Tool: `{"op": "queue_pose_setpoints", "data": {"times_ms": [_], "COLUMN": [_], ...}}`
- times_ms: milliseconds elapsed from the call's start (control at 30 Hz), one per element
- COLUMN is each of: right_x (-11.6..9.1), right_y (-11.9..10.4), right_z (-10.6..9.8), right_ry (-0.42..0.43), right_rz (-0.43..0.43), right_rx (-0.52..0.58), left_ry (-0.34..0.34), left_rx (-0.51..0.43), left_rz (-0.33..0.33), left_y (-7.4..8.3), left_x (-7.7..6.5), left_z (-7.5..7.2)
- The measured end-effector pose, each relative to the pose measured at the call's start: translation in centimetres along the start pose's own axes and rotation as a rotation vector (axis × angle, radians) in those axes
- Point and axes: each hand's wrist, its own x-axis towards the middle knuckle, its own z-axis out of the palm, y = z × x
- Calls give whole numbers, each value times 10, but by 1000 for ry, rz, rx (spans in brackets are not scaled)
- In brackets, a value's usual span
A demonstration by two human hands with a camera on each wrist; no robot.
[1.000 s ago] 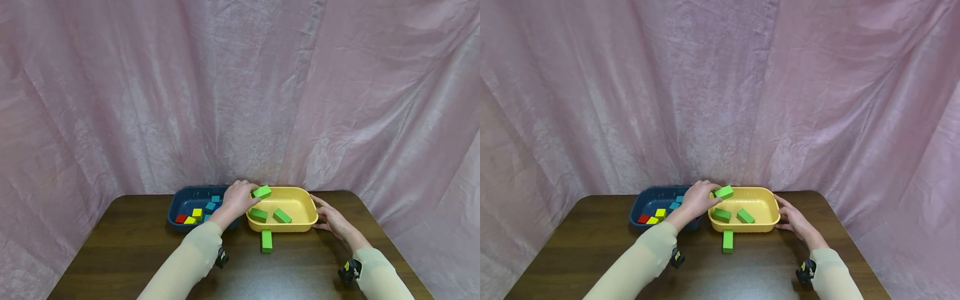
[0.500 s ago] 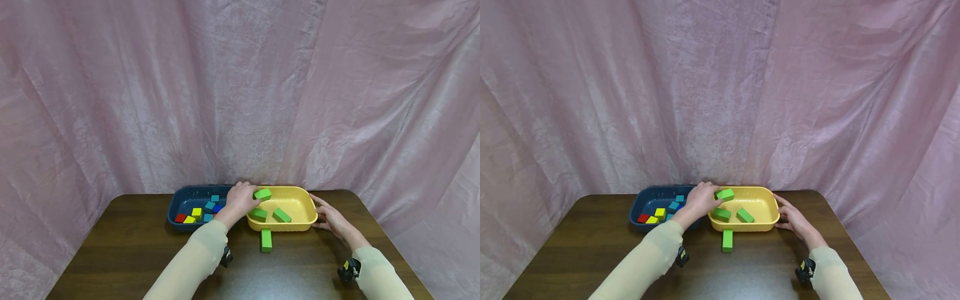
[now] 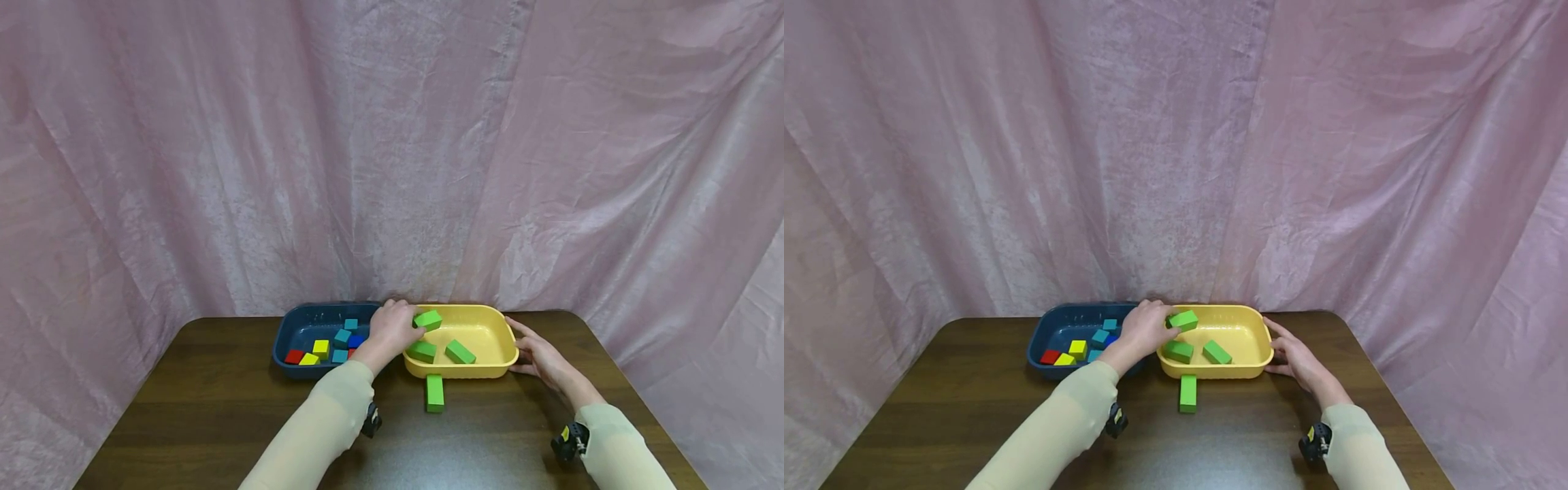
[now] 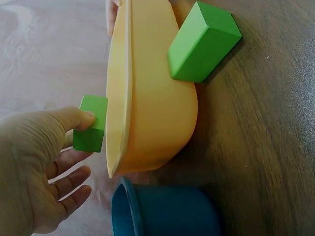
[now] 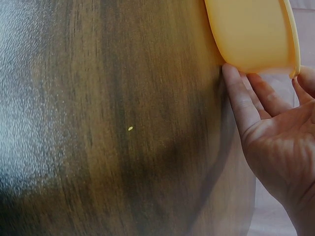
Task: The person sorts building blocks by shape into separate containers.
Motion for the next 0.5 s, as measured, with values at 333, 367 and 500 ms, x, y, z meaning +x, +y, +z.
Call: {"op": "queue_pose_setpoints", "data": {"times_ms": [333,367,500], "right_x": [-1,-1,-1], "right_y": [-1,-1,-1], "right_z": [2,3,3], "right_ry": [2,8,15], "right_rz": [-4,-1,6], "right_rx": [2,5,11], "left_ry": [-13,-11,14], "left_rx": [-17,-23,-46], "left_rz": [-18,-19,-10], "left_y": [0,0,-4], "left_x": [-2,-2,-3], "left_z": [5,5,8]}}
